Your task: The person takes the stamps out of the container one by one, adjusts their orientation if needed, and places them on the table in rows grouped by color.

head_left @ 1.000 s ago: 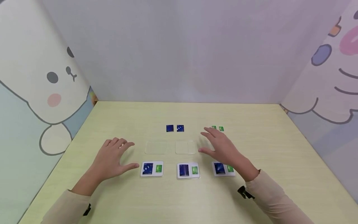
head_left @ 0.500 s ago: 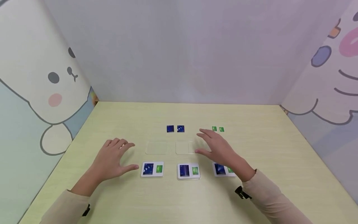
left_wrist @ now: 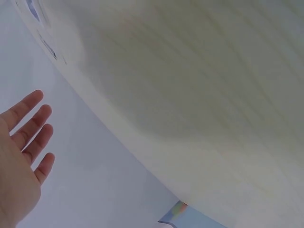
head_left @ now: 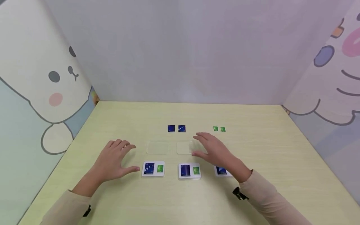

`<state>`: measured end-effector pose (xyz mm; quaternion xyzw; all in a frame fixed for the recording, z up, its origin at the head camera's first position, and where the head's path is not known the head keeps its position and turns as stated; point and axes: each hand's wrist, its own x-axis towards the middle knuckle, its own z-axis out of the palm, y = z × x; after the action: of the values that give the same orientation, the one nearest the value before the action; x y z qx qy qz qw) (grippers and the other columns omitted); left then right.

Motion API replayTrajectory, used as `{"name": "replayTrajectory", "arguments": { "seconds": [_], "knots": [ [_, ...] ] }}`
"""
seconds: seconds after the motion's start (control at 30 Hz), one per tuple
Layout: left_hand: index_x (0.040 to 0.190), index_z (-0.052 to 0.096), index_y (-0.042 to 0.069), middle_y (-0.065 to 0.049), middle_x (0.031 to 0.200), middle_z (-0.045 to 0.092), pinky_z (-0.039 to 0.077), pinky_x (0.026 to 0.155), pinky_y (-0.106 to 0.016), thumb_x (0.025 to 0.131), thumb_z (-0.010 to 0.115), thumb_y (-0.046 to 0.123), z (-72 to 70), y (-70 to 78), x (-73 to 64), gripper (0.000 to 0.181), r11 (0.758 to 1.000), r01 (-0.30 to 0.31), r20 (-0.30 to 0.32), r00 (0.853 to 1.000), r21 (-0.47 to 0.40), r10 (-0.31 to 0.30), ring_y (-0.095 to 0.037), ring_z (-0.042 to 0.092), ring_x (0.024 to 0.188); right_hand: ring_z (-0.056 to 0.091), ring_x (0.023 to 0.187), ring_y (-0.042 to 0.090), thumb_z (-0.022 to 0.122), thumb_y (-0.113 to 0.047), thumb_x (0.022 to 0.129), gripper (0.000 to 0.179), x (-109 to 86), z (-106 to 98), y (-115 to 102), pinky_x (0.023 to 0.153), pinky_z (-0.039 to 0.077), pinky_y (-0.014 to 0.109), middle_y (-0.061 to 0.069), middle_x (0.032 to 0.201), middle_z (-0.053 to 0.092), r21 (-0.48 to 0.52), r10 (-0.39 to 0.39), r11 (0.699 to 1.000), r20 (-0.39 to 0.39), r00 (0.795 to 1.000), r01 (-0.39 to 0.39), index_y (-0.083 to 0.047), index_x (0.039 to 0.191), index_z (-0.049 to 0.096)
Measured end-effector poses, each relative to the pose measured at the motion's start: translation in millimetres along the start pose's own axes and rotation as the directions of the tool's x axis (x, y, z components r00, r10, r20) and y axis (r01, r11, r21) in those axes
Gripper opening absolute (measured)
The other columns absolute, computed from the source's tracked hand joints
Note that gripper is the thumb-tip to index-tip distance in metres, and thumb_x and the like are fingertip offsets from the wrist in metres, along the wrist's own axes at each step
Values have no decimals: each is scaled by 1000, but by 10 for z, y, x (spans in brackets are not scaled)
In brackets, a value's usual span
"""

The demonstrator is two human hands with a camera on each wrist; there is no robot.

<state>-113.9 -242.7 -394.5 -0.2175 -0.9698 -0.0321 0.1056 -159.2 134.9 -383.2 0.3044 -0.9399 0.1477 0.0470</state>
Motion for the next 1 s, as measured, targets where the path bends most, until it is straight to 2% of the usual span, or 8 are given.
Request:
{"name": "replayTrajectory", "arguments": {
  "seconds": [0.37,0.67,1.0],
  "knots": [
    [116,66,13,-6,115,67,43,96,-48,70,72,69,-2,40,-10,73,1000,-11,9,1000,7,11,-26,57,108,52,133,30,71,-45,87,63,49,9,-140,109,44,46,11,142,56,12,3,1000,47,999,-4,-8,136,56],
    [113,66,12,-4,113,67,42,93,-46,70,71,69,-19,79,-15,71,999,-33,4,999,5,33,-25,57,105,53,133,29,70,-44,88,62,68,36,-211,110,43,44,11,141,57,12,-35,999,49,998,35,-7,136,55],
    [113,66,12,-4,113,68,43,96,-47,71,71,69,-12,120,-21,71,1000,-27,39,999,-7,27,-23,57,105,52,134,27,67,-46,89,62,114,64,-284,111,43,43,9,143,56,39,-40,999,112,993,36,-9,138,54]
  ]
}}
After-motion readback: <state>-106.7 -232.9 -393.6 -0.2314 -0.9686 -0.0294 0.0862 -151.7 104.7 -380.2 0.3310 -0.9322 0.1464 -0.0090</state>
